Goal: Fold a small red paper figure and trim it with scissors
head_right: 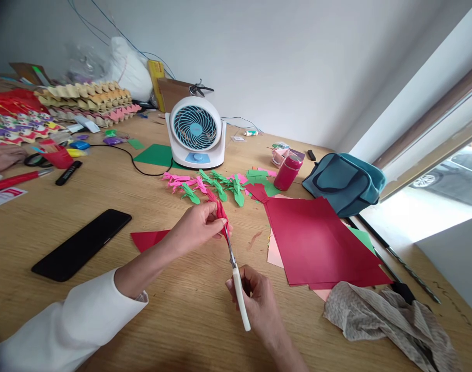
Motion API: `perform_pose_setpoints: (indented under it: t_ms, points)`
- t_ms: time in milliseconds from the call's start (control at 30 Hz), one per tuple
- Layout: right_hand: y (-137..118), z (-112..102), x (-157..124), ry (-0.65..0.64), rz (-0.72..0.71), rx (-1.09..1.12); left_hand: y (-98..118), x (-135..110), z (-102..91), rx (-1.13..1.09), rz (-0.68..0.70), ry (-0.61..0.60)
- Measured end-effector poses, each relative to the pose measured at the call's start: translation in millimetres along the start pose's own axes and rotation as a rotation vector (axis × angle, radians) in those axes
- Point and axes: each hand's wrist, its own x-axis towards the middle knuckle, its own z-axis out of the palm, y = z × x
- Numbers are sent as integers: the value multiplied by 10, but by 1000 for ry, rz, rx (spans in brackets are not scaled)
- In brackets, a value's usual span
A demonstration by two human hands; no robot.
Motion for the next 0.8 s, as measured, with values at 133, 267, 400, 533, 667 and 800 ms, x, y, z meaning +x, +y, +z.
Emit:
perform_pose_setpoints:
  t_ms: [133, 267, 400, 533, 667, 800]
  points:
    - [-30, 2, -2, 12, 9, 10, -48, 0, 17, 56, 49, 43]
    - [-28, -8, -1, -4, 24, 25, -32, 9, 14, 6, -9, 8]
    - [-14, -21, 1, -10, 19, 8, 10, 11, 17, -50, -62, -7]
    - [-13, -32, 6, -15, 3, -7, 45, 7, 14, -98, -83, -11]
    - [-1, -43, 13, -9, -16, -42, 61, 5, 0, -117, -85, -29]
    - [32, -47, 16, 8, -26, -52, 53, 4, 3, -90, -74, -18]
